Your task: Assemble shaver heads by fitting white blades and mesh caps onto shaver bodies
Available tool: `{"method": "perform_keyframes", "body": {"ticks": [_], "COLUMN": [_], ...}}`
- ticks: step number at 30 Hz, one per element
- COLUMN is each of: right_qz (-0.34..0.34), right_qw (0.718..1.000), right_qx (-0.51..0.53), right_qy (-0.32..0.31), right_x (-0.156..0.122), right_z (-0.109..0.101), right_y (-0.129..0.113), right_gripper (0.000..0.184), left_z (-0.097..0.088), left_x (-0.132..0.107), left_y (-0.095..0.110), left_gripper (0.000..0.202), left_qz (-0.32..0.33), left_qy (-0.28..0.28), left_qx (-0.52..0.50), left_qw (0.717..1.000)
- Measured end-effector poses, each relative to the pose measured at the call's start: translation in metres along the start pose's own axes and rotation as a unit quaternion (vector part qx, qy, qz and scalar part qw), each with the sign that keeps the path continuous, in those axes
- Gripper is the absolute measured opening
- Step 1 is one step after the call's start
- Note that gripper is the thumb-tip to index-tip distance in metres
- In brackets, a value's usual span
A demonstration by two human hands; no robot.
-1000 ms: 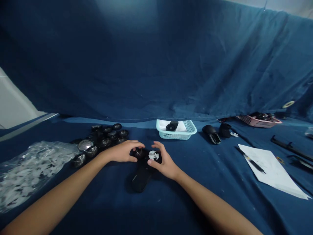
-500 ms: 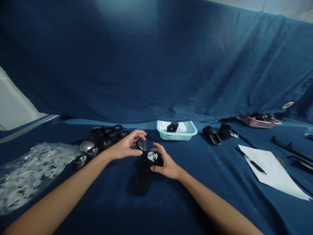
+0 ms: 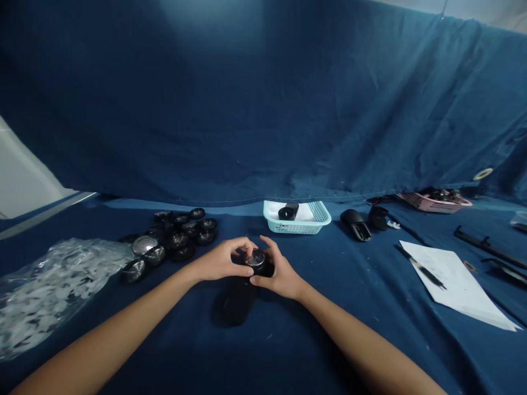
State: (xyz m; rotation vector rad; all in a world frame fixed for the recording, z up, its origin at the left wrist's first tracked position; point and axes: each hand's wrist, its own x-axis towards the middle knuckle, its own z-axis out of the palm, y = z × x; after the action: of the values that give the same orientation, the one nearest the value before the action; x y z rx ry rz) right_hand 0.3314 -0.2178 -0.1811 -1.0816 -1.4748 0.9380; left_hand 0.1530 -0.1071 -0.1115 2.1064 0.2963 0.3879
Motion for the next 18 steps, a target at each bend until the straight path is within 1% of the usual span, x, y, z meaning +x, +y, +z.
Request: {"method": "perform_keyframes", "body": {"ticks": [4,6,8,11,14,16,18], "right_qz": [-0.008,-0.006,0.002,0.017,0.048,0.075,0.083], "right_qw": [1.0,1.0,0.998,0.996,0.998,0.997,0.997], "right_qx": [-0.008,-0.027,-0.059,-0.091,-0.04,-0.004,-0.002], "right_qy": [-0.004,-0.001,0.005,-0.002,-0.03,-0.023,0.004], "right_x": [0.0,0.0,-0.001,-0.003,-0.004,-0.004,-0.005], "right_z": [0.002,0.002,0.002,0.003,0.006,0.009,0.013], "right_y": [-0.003,-0.004,-0.005,-0.009,-0.013,-0.015,-0.014], "right_gripper": [0.1,0.099,0.095,0.088,0.085,0.083,0.079], "left_z": [0.0,0.0,0.001,0.003,0.001,-0.002,-0.006], "left_x": [0.0,0.0,0.0,0.0,-0.001,-0.001,-0.002], "left_y": [0.005,0.005,0.003,0.002,0.004,0.007,0.009], "left_gripper": [0.047,0.058,0.063,0.059,0.053,0.051,0.051], "left_qz": [-0.001,-0.027,-0.066,-0.12,-0.144,-0.148,-0.157], "left_qy": [0.0,0.012,0.028,0.04,0.038,0.017,-0.011], "left_qx": [0.053,0.086,0.092,0.054,0.021,0.004,-0.027], "left_qw": [0.999,0.996,0.993,0.99,0.989,0.989,0.987]}}
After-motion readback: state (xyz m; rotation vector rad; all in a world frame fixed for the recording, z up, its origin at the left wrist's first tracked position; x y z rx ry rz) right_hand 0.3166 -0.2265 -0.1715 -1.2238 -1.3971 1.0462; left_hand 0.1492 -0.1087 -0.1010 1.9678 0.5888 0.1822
